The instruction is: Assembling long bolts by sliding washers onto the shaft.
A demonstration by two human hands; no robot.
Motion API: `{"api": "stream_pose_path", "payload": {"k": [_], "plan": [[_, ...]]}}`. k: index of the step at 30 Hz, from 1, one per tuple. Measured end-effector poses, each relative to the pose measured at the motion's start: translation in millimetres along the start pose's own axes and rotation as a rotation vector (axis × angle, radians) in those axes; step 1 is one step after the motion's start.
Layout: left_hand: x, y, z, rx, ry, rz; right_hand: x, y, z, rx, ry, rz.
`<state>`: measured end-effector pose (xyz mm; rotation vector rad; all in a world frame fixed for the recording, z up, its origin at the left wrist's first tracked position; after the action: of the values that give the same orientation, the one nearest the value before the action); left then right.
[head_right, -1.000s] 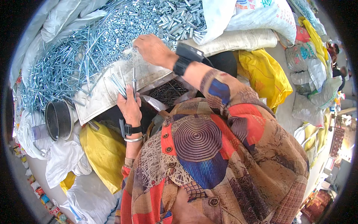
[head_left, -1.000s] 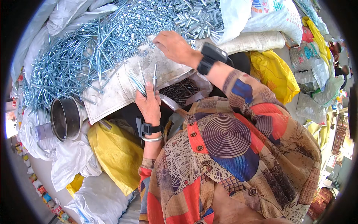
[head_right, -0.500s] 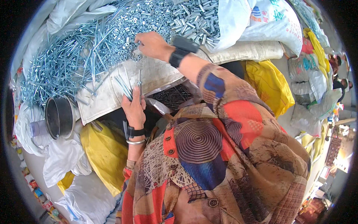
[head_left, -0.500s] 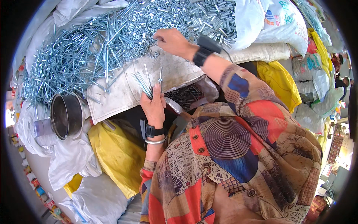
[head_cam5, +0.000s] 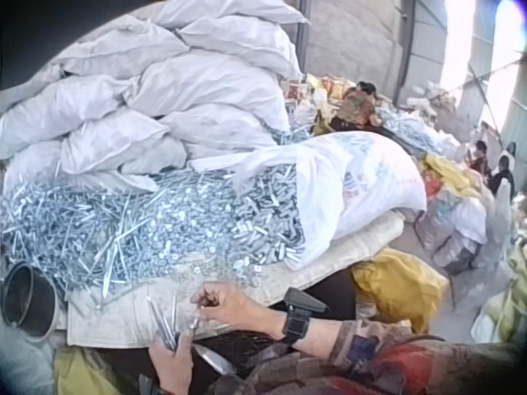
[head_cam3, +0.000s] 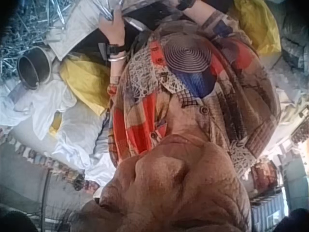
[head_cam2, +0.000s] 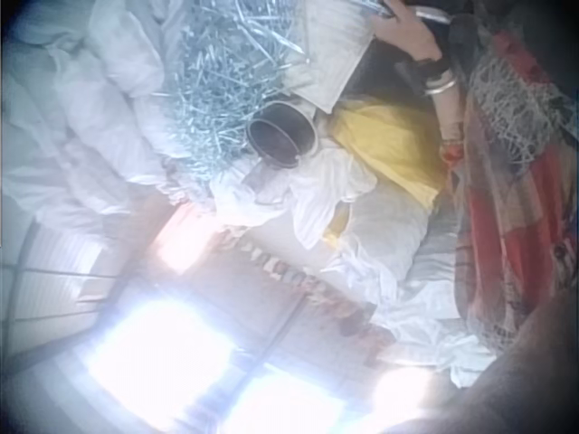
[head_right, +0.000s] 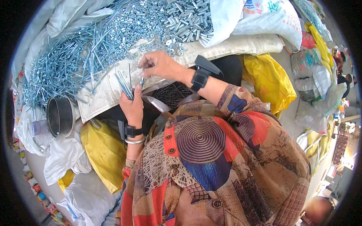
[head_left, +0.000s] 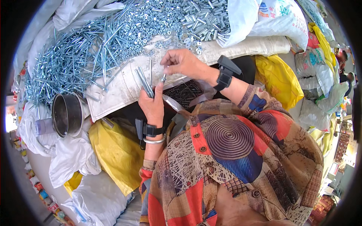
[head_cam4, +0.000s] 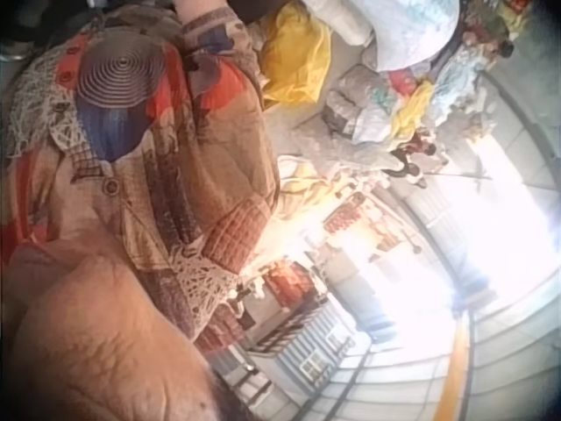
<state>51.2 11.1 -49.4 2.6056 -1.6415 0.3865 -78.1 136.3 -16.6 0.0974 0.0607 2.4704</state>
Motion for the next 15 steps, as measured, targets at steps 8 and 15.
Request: {"api": "stream_pose_path", "payload": {"k": [8, 15], "plan": [[-15, -3, -2, 0.062, -0.321, 0.057, -38, -36, -22, -0.128, 0.484, -0.274], [-10, 8, -2, 0.091, -0.291, -0.06, -21, -22, -5, -0.057, 0.203, -0.192]]}}
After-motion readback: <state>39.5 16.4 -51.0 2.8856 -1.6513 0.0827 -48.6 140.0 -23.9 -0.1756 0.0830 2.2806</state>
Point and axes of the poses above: each hand's wrist, its own y-axis towards the middle knuckle, its own x-axis out of the back of the hand, z = x × y, the point moved 4 cm from there along y, towards the middle knuckle, and after that the axes turned 4 degrees about z, right-handed, at the moved point
